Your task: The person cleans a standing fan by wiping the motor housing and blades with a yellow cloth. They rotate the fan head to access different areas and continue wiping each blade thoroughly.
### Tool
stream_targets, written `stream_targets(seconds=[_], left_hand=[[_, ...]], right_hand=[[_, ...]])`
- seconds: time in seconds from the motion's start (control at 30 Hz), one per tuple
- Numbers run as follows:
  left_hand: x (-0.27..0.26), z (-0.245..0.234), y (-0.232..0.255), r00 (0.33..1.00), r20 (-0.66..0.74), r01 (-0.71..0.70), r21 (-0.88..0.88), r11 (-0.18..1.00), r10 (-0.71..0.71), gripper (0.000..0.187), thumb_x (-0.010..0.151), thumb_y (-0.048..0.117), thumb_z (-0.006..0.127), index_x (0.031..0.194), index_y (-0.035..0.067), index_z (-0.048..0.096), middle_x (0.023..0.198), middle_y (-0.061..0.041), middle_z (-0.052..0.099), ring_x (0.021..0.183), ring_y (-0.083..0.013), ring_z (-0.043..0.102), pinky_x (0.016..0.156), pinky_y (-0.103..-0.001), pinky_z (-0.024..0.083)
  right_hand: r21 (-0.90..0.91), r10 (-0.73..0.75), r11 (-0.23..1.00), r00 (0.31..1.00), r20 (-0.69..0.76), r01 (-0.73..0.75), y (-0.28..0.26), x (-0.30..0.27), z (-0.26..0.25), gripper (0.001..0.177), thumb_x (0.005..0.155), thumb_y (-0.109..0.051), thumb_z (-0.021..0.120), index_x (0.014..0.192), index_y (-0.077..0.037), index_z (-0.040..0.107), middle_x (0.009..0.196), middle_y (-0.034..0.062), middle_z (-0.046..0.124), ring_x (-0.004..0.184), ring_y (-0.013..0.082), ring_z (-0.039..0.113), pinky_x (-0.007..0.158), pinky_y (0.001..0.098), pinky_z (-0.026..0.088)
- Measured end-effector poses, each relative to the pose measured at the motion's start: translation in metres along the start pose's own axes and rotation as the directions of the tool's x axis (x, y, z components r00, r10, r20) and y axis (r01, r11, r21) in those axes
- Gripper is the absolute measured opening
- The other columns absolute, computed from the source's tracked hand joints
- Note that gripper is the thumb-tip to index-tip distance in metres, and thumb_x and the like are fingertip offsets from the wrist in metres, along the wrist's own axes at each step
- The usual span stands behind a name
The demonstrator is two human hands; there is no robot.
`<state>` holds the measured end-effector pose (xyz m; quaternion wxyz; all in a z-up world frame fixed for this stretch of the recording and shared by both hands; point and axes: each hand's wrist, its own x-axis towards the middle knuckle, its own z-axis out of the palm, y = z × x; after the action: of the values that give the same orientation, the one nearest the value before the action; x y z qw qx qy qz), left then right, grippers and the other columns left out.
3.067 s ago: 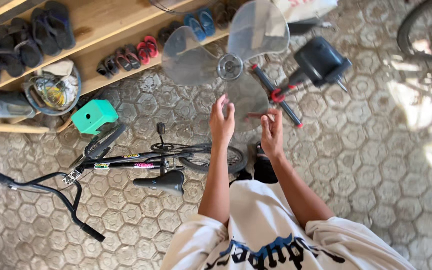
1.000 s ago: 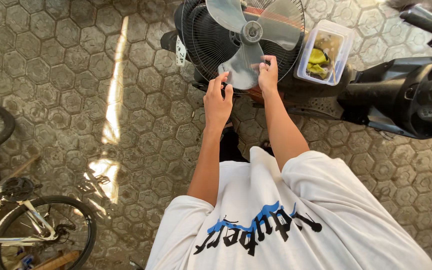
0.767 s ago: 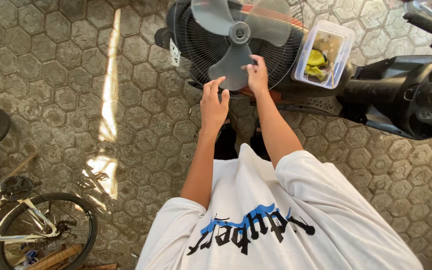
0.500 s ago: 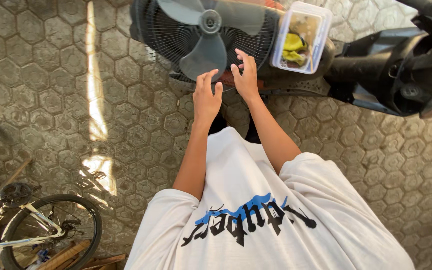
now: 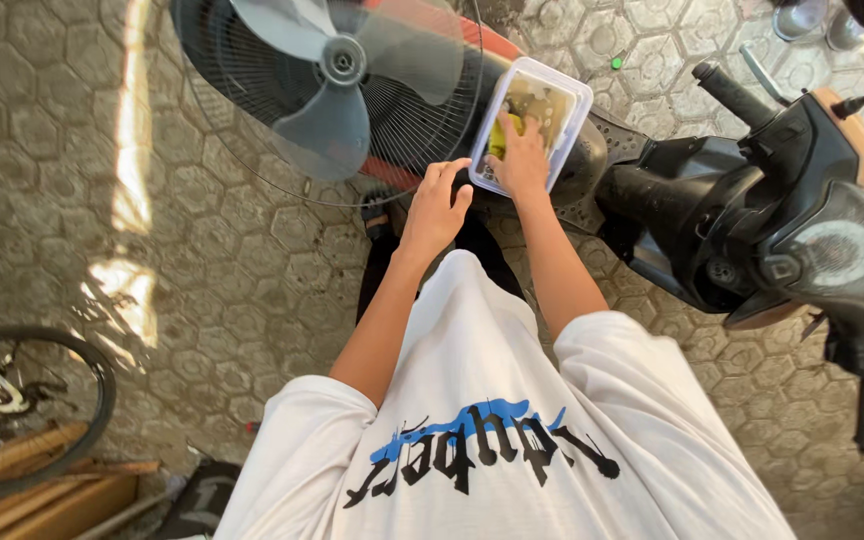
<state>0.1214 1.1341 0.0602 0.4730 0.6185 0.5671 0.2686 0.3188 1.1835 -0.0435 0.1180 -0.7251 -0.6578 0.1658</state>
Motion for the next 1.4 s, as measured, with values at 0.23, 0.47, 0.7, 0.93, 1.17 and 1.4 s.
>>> stream_targets(seconds=[0.23, 0.47, 0.7, 0.93, 1.17, 1.4], left_hand=[[0.028, 0.060, -0.019, 0.942, 0.126, 0.328, -0.155, 0.932, -0.311, 0.051, 0.101, 0.026, 0.058, 0.149, 0.015, 0.045, 0.135, -0.014, 0.056, 0.112, -0.0236, 0.066, 0.095, -0.038, 0.053], [0.074, 0.141, -0.051, 0.880, 0.040, 0.317, -0.792, 0.522, -0.474, 0.075, 0.103, 0.034, 0.055, 0.159, 0.011, 0.011, 0.141, -0.015, 0.053, 0.119, -0.0221, 0.057, 0.097, -0.036, 0.049], [0.087, 0.175, -0.059, 0.888, -0.308, 0.087, -0.619, 0.780, -0.343, 0.063, 0.105, 0.024, 0.053, 0.157, 0.003, 0.023, 0.150, -0.025, 0.043, 0.133, -0.0341, 0.052, 0.110, -0.041, 0.043], [0.074, 0.199, -0.054, 0.908, -0.253, 0.130, -0.588, 0.798, -0.334, 0.041, 0.109, 0.026, 0.043, 0.142, 0.001, 0.047, 0.139, -0.025, 0.056, 0.129, -0.0363, 0.056, 0.108, -0.043, 0.043], [0.120, 0.228, -0.099, 0.869, -0.125, 0.372, -0.472, 0.799, -0.478, 0.042, 0.109, 0.034, 0.040, 0.127, 0.002, 0.061, 0.129, -0.023, 0.061, 0.125, -0.0376, 0.056, 0.107, -0.046, 0.041], [0.125, 0.247, -0.106, 0.874, -0.219, 0.191, -0.666, 0.721, -0.434, 0.057, 0.108, 0.039, 0.050, 0.153, 0.009, 0.033, 0.151, -0.021, 0.033, 0.140, -0.0323, 0.038, 0.116, -0.041, 0.033]], right_hand=[[0.377, 0.048, 0.926, 0.994, -0.096, -0.009, 0.016, 0.006, -0.015, 0.032, 0.079, 0.000, 0.074, 0.107, -0.009, 0.064, 0.107, 0.0139, 0.062, 0.103, 0.0363, 0.062, 0.090, 0.0440, 0.050], [0.887, 0.095, 0.461, 0.995, -0.029, -0.019, 0.025, -0.043, -0.028, 0.027, 0.085, 0.005, 0.058, 0.111, -0.003, 0.055, 0.109, 0.0069, 0.054, 0.101, 0.0168, 0.056, 0.090, 0.0262, 0.046], [0.632, 0.005, 0.771, 0.992, -0.123, 0.074, 0.032, -0.050, -0.018, 0.020, 0.109, -0.015, 0.048, 0.123, -0.007, 0.060, 0.146, 0.0115, 0.058, 0.134, 0.0231, 0.048, 0.118, 0.0397, 0.034], [0.975, 0.083, 0.222, 0.996, 0.012, -0.030, 0.044, -0.010, 0.024, 0.053, 0.109, -0.022, 0.044, 0.158, -0.005, 0.034, 0.161, 0.0136, 0.038, 0.152, 0.0263, 0.034, 0.128, 0.0410, 0.024], [0.982, 0.083, 0.087, 0.983, 0.162, -0.169, 0.037, -0.007, 0.006, 0.043, 0.109, -0.024, 0.046, 0.147, -0.004, 0.052, 0.153, 0.0116, 0.051, 0.143, 0.0207, 0.045, 0.122, 0.0345, 0.031], [0.858, 0.240, 0.505, 0.970, -0.036, -0.093, 0.045, -0.011, 0.017, 0.022, 0.109, -0.025, 0.061, 0.108, -0.004, 0.067, 0.107, 0.0090, 0.068, 0.099, 0.0168, 0.064, 0.094, 0.0325, 0.051]])
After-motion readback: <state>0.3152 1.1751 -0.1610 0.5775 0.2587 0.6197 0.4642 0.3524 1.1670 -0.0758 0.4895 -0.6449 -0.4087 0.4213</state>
